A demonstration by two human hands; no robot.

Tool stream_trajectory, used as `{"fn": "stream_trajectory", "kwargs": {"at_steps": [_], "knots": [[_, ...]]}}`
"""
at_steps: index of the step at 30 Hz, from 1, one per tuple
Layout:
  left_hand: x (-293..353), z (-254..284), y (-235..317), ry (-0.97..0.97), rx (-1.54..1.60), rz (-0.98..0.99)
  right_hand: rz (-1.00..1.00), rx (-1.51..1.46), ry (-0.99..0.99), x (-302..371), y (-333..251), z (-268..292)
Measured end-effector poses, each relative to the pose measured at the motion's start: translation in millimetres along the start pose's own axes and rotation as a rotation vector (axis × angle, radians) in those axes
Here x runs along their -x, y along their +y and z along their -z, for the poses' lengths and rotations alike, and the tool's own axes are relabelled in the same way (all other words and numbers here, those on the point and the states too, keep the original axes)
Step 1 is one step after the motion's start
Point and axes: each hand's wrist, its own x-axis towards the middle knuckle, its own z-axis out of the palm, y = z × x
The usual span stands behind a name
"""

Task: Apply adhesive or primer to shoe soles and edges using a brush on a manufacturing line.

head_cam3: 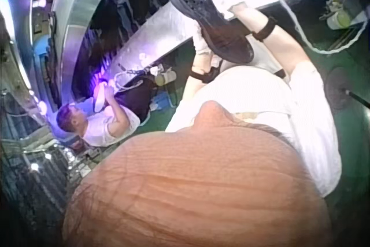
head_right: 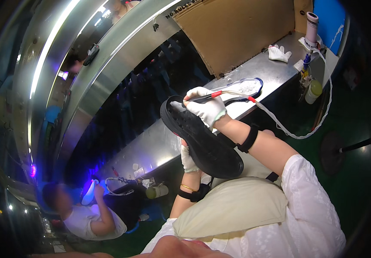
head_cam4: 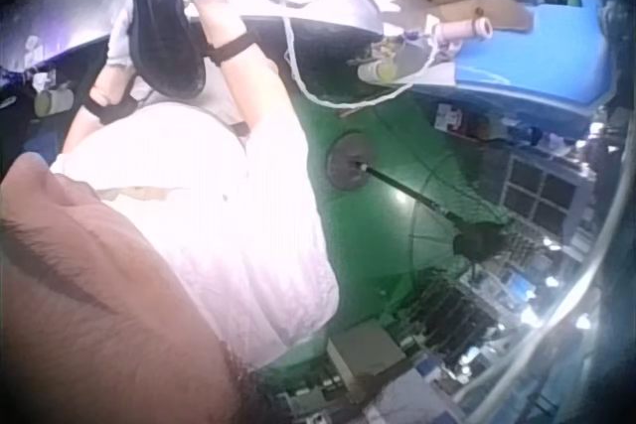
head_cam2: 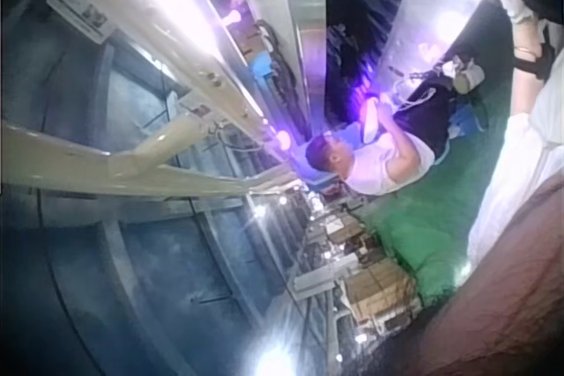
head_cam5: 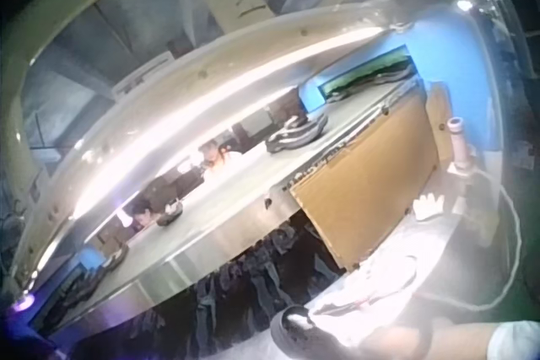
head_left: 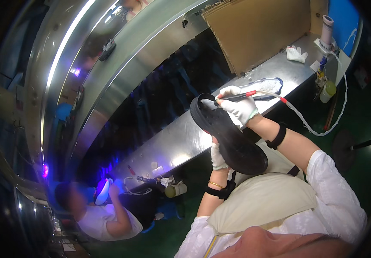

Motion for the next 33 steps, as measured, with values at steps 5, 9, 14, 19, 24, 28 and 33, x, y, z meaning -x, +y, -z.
{"fn": "stream_trajectory", "kwargs": {"at_steps": [5,9,14,19,24,28,33], "knots": [[-4,8,2,0.006,0.083,-0.023,0.386,0.219,-0.178,8,-10,-2],[-4,14,9,-0.089,0.108,-0.061,-0.020,-0.041,-0.333,13,-16,5],[-2,6,5,-0.030,0.065,-0.063,0.304,0.029,-0.115,7,-20,1],[-6,10,6,0.106,0.011,-0.144,0.452,0.308,-0.319,30,-22,7],[-9,20,12,0.087,0.000,-0.115,0.347,0.229,-0.254,39,-19,11],[-13,16,15,-0.201,0.092,-0.092,0.602,0.458,-0.411,50,-22,10],[-11,16,17,0.000,0.017,-0.120,0.341,0.255,-0.485,67,-22,21]]}}
